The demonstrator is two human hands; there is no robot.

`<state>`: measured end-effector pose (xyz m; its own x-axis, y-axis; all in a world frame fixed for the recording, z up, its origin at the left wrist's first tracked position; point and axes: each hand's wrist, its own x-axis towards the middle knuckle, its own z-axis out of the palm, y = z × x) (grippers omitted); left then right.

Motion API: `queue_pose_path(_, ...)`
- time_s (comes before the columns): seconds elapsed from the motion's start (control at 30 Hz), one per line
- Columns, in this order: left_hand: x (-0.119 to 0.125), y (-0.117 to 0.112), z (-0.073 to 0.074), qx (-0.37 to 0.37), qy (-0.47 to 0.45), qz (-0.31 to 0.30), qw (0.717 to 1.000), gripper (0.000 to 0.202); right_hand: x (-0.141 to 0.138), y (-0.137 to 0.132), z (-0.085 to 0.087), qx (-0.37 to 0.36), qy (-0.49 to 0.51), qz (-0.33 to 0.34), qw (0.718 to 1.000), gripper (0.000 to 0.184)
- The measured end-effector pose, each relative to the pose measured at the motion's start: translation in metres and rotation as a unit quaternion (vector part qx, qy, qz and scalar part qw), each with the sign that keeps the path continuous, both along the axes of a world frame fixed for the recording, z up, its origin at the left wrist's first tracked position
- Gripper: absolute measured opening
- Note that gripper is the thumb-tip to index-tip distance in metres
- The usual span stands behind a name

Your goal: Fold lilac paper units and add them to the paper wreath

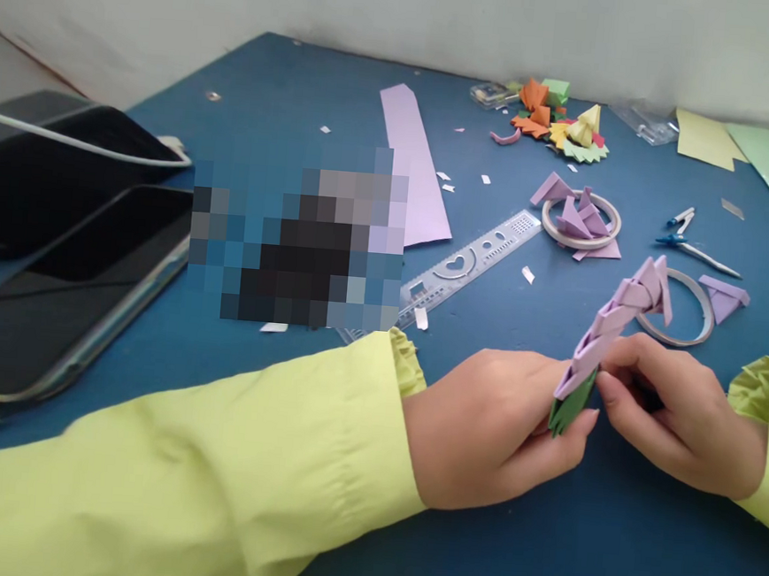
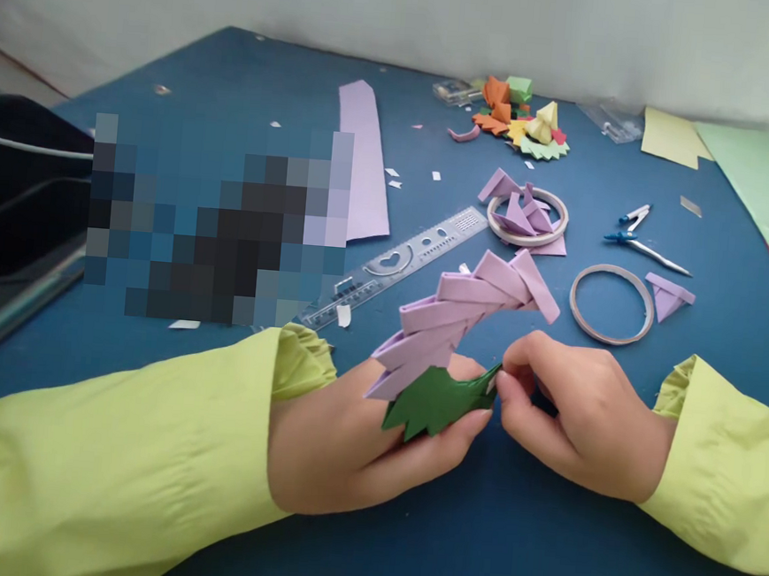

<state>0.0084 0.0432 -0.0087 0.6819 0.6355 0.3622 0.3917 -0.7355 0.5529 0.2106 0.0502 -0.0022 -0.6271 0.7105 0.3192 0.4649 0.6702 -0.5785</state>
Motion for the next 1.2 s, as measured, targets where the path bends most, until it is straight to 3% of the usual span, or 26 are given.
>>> queue_pose_path(0.27,0.000,0.000,-0.007,0.025,-0.017,0.001,1.000,0.027,0.002,0.003,-0.001,-0.014,-0.020,0.044,0.999,0.005)
queue_pose_path(0.53,-0.001,-0.001,-0.006,0.041,0.017,0.005,0.999,0.033,0.002,0.003,-0.002,0.002,-0.027,0.031,0.999,0.007)
queue_pose_path(0.73,-0.002,-0.003,-0.002,0.034,0.021,-0.009,0.999,0.024,0.005,0.003,-0.003,-0.040,-0.026,0.040,0.998,0.009)
queue_pose_path(0.87,-0.001,-0.002,-0.009,0.022,0.003,-0.010,1.000,0.028,0.006,0.003,-0.005,-0.050,-0.015,0.055,0.997,0.006)
queue_pose_path(1.03,0.002,0.002,-0.020,0.062,-0.014,-0.012,0.998,0.034,0.006,0.002,-0.007,-0.043,-0.017,0.050,0.998,0.005)
queue_pose_path(1.2,0.001,0.001,-0.020,0.116,-0.025,-0.012,0.993,0.030,0.003,0.001,-0.006,-0.036,-0.021,0.045,0.998,0.006)
